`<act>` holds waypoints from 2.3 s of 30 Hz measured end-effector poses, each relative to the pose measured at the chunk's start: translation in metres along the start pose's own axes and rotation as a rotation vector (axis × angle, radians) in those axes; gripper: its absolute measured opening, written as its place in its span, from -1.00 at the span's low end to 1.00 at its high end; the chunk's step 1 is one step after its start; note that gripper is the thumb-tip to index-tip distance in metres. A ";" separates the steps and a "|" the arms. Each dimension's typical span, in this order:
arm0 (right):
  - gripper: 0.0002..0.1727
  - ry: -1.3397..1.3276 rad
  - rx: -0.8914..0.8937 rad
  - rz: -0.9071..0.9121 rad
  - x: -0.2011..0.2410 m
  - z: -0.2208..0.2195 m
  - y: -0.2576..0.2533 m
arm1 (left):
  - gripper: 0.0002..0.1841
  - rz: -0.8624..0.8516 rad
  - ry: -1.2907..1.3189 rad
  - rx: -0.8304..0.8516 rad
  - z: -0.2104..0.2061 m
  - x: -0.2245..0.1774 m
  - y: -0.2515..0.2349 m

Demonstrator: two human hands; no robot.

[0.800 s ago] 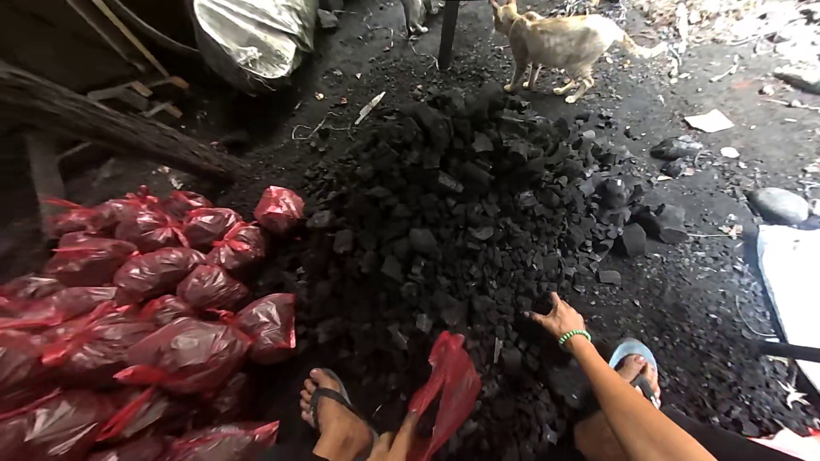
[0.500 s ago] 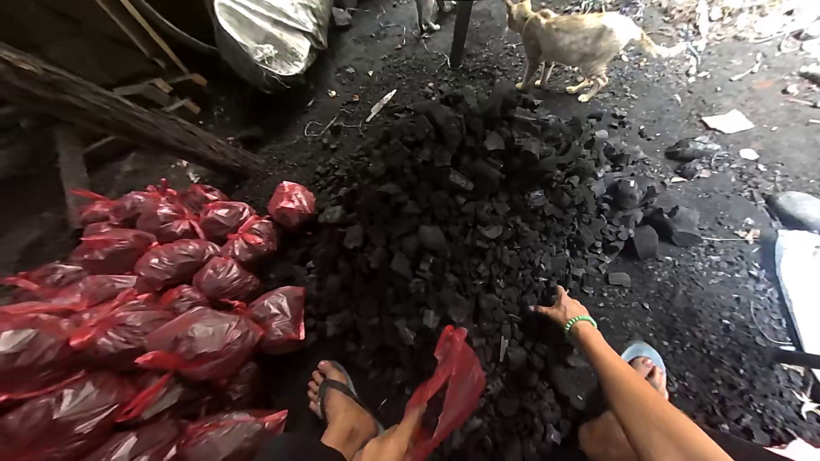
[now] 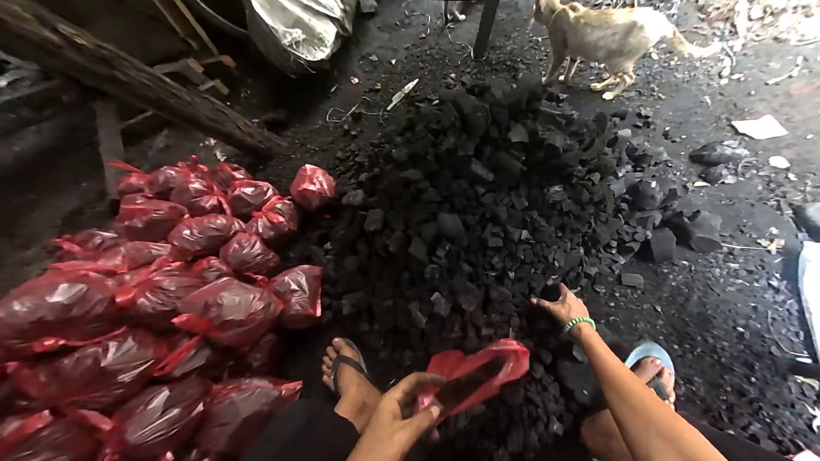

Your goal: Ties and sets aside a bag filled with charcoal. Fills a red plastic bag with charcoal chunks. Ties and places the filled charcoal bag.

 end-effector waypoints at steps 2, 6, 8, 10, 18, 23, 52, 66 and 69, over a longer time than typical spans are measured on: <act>-0.11 -0.054 -0.031 0.108 -0.001 -0.010 0.000 | -0.64 -0.010 -0.001 -0.037 0.003 -0.002 -0.001; -0.04 0.091 -0.008 0.280 0.037 -0.045 0.025 | -0.62 0.005 0.076 -0.071 0.004 0.001 -0.001; 0.19 0.287 0.080 0.287 0.059 -0.058 0.041 | -0.58 0.018 0.122 -0.086 0.004 -0.001 0.000; 0.33 0.396 0.131 0.278 0.068 -0.068 0.053 | -0.53 0.030 0.152 -0.094 0.006 -0.001 0.001; -0.19 0.535 0.177 0.533 0.064 -0.122 0.098 | -0.51 0.020 0.168 -0.056 0.004 -0.003 0.006; -0.17 0.176 0.108 0.350 0.044 -0.081 0.056 | -0.44 0.033 0.208 -0.021 -0.009 -0.008 0.008; -0.03 0.282 -0.137 0.558 0.176 -0.064 0.075 | -0.15 -0.236 0.453 -0.080 0.034 -0.082 0.044; -0.27 -0.283 0.120 0.432 0.075 0.007 0.099 | -0.24 -0.259 0.274 -0.053 0.010 -0.095 0.035; -0.32 -0.109 0.095 0.332 0.046 0.013 0.092 | -0.26 -0.286 0.316 -0.013 0.005 -0.097 0.034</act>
Point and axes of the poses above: each hand's wrist, its own y-axis away from the middle knuckle, its own z-axis out of the back of the hand, x = y × z, the point moved 6 cm from there along -y, towards the middle knuckle, and after that the axes turned 15 degrees about y, right-handed, at the moved point
